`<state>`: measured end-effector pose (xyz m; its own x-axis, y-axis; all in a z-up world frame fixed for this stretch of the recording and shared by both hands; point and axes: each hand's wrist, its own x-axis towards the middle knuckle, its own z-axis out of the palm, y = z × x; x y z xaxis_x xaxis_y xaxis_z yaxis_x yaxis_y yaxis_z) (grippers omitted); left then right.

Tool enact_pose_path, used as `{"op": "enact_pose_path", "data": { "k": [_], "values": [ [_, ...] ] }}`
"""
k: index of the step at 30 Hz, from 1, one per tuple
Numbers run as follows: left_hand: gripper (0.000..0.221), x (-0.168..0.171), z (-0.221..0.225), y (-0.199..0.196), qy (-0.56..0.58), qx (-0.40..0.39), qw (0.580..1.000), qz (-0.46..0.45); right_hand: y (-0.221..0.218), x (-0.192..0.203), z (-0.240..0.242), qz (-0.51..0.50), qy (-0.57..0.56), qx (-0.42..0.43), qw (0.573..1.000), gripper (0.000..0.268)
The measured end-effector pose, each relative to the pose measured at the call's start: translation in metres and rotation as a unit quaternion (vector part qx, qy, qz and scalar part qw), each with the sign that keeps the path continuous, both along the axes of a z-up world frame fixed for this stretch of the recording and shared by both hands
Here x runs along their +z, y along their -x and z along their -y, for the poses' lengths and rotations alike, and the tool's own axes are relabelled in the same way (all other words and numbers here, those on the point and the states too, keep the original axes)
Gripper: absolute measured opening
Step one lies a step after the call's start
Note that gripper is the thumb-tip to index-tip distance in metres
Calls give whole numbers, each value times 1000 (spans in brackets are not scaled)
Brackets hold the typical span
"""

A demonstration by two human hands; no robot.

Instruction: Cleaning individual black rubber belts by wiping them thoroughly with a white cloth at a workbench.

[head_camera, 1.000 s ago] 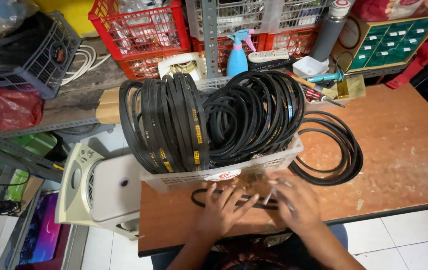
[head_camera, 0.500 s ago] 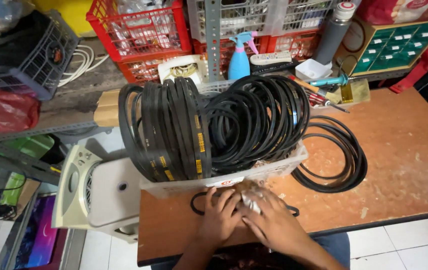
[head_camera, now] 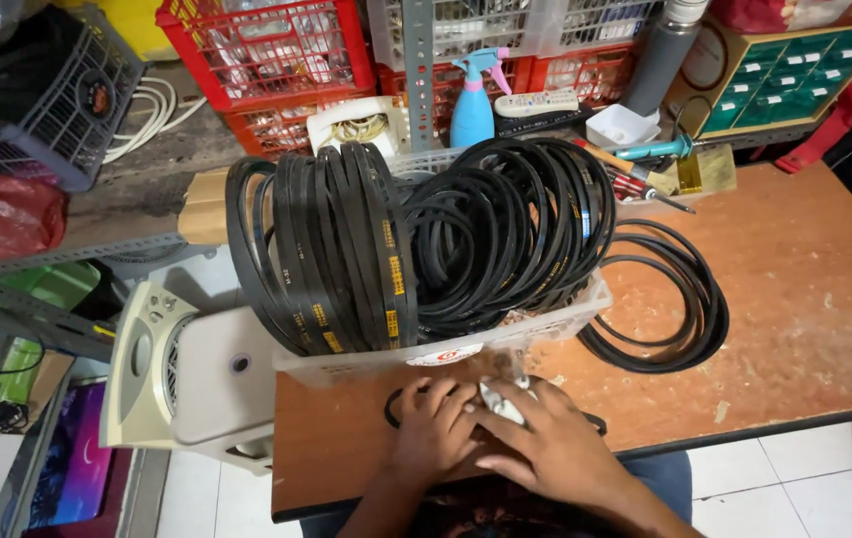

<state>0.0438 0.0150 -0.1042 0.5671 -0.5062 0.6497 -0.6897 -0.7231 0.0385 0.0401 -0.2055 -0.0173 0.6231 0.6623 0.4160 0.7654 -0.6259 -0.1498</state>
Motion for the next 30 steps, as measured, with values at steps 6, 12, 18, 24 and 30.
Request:
{"op": "enact_pose_path", "data": {
  "k": [6,12,18,24,30],
  "values": [
    [31,13,0,3,15,55,998,15,-6,12,-8,-18,1,-31,999,54],
    [29,9,-2,9,5,69,997,47,-7,-1,4,-49,-9,-2,999,38],
    [55,-16,-7,1,124,232,956,-126,-9,-31,20,-138,65,-67,986,41],
    [13,30,-5,-1,128,136,982,25,-11,-29,29,62,24,-6,998,25],
    [21,18,-1,-4,56,100,993,-31,-20,-19,42,186,13,-13,982,29]
  ]
}}
